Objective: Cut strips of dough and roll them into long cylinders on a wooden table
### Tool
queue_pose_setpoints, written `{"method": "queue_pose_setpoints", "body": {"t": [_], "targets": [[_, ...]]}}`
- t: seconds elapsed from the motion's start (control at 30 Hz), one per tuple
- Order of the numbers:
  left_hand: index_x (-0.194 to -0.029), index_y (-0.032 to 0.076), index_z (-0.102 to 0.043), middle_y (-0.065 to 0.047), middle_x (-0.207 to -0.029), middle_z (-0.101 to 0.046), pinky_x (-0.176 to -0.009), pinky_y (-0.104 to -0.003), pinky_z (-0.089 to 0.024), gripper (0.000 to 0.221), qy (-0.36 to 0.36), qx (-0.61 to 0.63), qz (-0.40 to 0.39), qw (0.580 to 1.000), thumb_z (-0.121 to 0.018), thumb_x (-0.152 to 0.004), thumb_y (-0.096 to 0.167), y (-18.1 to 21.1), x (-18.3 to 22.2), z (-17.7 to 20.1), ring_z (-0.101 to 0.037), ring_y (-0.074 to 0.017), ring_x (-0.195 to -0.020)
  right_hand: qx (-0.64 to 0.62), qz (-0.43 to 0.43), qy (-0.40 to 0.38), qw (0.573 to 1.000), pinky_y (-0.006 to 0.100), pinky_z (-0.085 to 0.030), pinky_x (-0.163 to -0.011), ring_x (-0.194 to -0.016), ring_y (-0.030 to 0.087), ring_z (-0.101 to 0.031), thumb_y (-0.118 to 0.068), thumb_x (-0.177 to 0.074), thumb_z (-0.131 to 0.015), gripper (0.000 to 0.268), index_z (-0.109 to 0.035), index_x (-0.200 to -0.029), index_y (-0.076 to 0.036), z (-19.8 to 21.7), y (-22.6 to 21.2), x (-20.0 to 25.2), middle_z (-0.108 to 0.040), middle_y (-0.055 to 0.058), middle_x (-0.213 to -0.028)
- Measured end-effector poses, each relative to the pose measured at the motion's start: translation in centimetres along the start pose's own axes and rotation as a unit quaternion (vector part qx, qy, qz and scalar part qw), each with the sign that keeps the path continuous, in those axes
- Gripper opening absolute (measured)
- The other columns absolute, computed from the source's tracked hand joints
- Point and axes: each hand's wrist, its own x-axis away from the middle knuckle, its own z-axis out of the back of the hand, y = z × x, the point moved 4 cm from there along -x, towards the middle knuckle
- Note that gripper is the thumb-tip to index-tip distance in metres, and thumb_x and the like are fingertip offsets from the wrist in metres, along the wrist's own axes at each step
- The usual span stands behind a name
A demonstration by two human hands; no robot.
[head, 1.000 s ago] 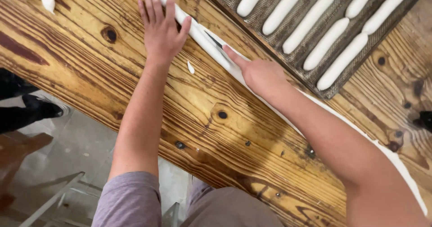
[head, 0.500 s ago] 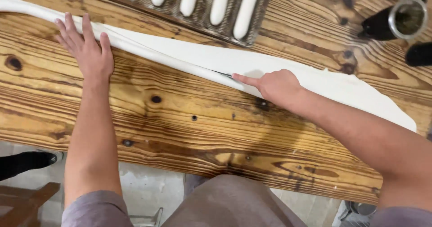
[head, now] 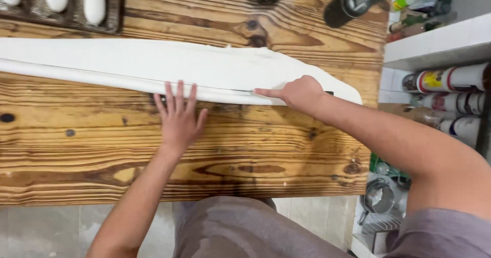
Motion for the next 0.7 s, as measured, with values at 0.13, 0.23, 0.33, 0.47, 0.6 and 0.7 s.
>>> {"method": "queue_pose_setpoints", "body": {"t": [0.13,0.23,0.33,0.47,0.6,0.7], "targets": [[-0.166,0.024,-0.022,-0.019,-0.171,-0.015,-0.123,-0.065,0.007,0.074,0.028,0.015,-0.13,0.991,-0.034,-0.103,0.059,13.1,0.7,-5.6,0.001,-0.0416,-0.158,0.008,-0.023,-0.036,0.999,0.042,-0.058,-0.078,-0.085,0.028,-0.076,-0.013,-0.092,-0.061,0.104,0.003,-0.161,-0.057,-6.0,5.5,5.0,-0.075,0.007,-0.094],[-0.166,0.025,-0.019,-0.019,-0.171,-0.009,-0.121,-0.066,0.008,0.074,0.025,0.019,-0.204,0.978,-0.032,-0.102,0.061,21.0,0.6,-8.6,0.005,-0.0416,-0.157,-0.007,-0.052,-0.053,0.997,0.042,-0.059,-0.081,-0.095,0.026,-0.077,-0.015,-0.101,-0.048,0.088,-0.001,-0.16,-0.06,-10.1,8.9,9.6,-0.077,0.007,-0.103],[-0.167,0.028,-0.015,-0.016,-0.172,-0.004,-0.12,-0.068,0.009,0.072,0.017,0.016,-0.251,0.968,-0.028,-0.104,0.059,26.8,0.4,-10.7,0.009,-0.0395,-0.158,0.023,-0.09,-0.057,0.994,0.037,-0.06,-0.08,-0.094,0.02,-0.078,-0.02,-0.103,-0.041,0.08,-0.002,-0.158,-0.064,-15.9,12.6,13.1,-0.078,0.002,-0.1],[-0.166,0.024,-0.019,-0.016,-0.172,-0.01,-0.121,-0.072,0.0,0.073,0.043,0.037,-0.328,0.943,-0.036,-0.102,0.055,33.0,0.5,-11.5,0.001,-0.0412,-0.158,0.082,-0.147,-0.089,0.982,0.034,-0.061,-0.081,-0.095,0.015,-0.078,-0.02,-0.102,-0.041,0.08,-0.005,-0.156,-0.067,-22.3,16.5,18.9,-0.08,-0.004,-0.102],[-0.165,0.026,-0.026,-0.01,-0.171,-0.021,-0.122,-0.068,-0.002,0.069,0.102,0.039,-0.389,0.915,-0.035,-0.102,0.054,37.6,0.4,-14.4,-0.011,-0.034,-0.159,0.043,-0.178,-0.13,0.975,0.034,-0.061,-0.079,-0.094,0.015,-0.079,-0.017,-0.102,-0.036,0.085,0.005,-0.156,-0.069,-27.6,17.4,22.5,-0.08,-0.006,-0.101],[-0.162,0.028,-0.032,-0.005,-0.171,-0.023,-0.124,-0.067,-0.005,0.067,0.161,0.04,-0.445,0.88,-0.033,-0.099,0.052,39.8,0.5,-15.6,-0.018,-0.0313,-0.158,0.001,-0.216,-0.133,0.967,0.037,-0.061,-0.082,-0.096,0.018,-0.079,-0.019,-0.102,-0.037,0.081,-0.002,-0.159,-0.064,-27.4,15.4,24.4,-0.081,-0.004,-0.103]]}}
